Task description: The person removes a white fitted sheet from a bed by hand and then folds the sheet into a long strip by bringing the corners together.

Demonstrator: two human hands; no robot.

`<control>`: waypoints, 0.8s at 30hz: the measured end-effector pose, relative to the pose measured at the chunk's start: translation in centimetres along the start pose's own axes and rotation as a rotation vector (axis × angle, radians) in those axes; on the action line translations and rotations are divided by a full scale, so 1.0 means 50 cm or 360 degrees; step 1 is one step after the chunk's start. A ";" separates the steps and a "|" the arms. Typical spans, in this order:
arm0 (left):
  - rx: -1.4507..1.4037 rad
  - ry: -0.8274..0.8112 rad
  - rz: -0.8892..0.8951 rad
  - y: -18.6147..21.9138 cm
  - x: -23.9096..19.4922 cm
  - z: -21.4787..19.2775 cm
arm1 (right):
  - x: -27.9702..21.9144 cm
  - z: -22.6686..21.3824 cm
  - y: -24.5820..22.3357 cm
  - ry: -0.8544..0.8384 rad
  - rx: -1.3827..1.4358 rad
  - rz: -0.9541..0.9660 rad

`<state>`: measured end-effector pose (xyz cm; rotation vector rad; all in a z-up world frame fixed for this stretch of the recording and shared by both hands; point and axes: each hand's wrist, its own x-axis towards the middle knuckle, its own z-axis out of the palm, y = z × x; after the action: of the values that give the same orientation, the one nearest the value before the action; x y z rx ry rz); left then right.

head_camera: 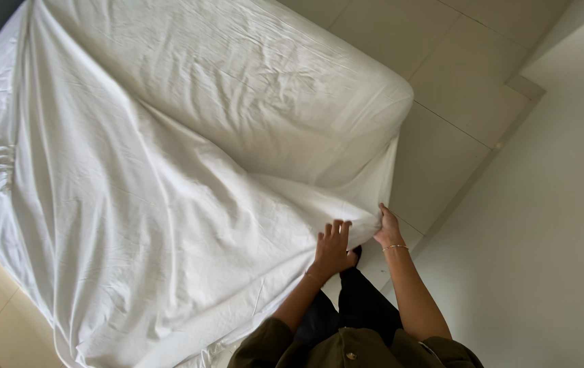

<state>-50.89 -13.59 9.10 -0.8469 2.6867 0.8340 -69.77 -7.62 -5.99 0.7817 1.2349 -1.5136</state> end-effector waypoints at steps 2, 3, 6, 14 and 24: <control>0.0036 -0.0076 -0.0098 0.042 0.056 -0.017 | 0.008 -0.016 0.006 -0.0016 -0.0008 -0.0070; 0.0036 -0.0075 -0.0084 0.048 0.086 0.002 | 0.014 -0.024 0.004 -0.0013 -0.0001 -0.0081; 0.0028 -0.0214 -0.0168 0.042 0.167 0.100 | 0.026 -0.038 -0.004 -0.0005 -0.0002 -0.0081; -0.0086 0.0008 -0.0115 -0.054 0.174 0.216 | 0.106 -0.004 -0.040 -0.0082 -0.0267 -0.0012; -0.0183 -0.0095 0.0031 -0.038 0.165 0.108 | 0.441 -0.024 -0.134 0.0185 -0.0296 0.0007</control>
<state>-56.38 -15.63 0.91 -0.8077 2.6206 1.0106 -82.86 -12.94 -24.25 0.7566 1.4370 -1.3428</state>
